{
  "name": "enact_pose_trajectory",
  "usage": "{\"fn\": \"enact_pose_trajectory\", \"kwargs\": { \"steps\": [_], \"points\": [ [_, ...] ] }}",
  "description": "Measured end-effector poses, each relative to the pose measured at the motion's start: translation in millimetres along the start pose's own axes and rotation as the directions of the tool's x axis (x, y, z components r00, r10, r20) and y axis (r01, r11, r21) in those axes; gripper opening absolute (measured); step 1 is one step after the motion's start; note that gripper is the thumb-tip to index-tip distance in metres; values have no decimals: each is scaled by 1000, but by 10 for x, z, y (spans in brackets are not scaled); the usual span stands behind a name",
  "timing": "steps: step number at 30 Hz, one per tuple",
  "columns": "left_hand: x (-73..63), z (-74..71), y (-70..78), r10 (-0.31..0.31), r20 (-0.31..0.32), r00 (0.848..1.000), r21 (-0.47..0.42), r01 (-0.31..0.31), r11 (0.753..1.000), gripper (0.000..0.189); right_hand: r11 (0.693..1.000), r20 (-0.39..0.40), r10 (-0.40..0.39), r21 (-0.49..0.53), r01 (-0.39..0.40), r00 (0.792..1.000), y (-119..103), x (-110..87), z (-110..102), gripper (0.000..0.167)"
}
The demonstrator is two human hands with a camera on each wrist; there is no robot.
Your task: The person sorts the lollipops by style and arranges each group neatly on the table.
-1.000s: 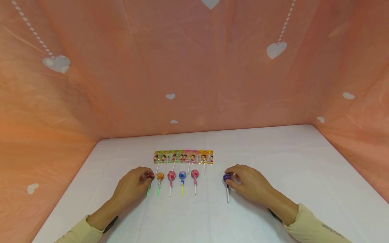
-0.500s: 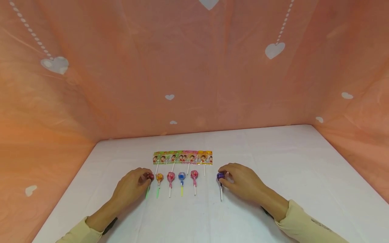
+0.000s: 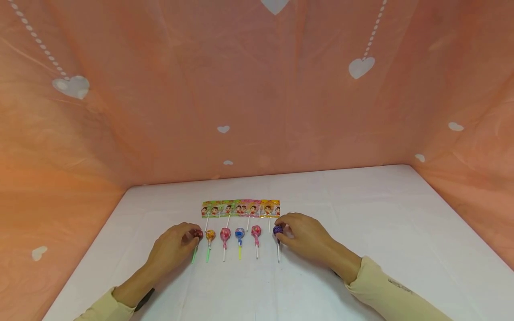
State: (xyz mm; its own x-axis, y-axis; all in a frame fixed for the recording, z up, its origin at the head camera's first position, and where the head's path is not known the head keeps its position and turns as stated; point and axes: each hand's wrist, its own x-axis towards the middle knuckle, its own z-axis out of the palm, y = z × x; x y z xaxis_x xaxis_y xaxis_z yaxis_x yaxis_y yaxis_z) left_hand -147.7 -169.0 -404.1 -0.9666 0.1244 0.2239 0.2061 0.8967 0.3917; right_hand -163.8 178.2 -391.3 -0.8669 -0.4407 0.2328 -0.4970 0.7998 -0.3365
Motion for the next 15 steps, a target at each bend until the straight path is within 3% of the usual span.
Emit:
{"fn": "enact_pose_trajectory", "kwargs": {
  "steps": [15],
  "points": [
    [-2,-1,-3,18,-3,1000,9,-18,1000,20,1000,94,22,17,-24,995,-123,131,44,25]
  ]
}}
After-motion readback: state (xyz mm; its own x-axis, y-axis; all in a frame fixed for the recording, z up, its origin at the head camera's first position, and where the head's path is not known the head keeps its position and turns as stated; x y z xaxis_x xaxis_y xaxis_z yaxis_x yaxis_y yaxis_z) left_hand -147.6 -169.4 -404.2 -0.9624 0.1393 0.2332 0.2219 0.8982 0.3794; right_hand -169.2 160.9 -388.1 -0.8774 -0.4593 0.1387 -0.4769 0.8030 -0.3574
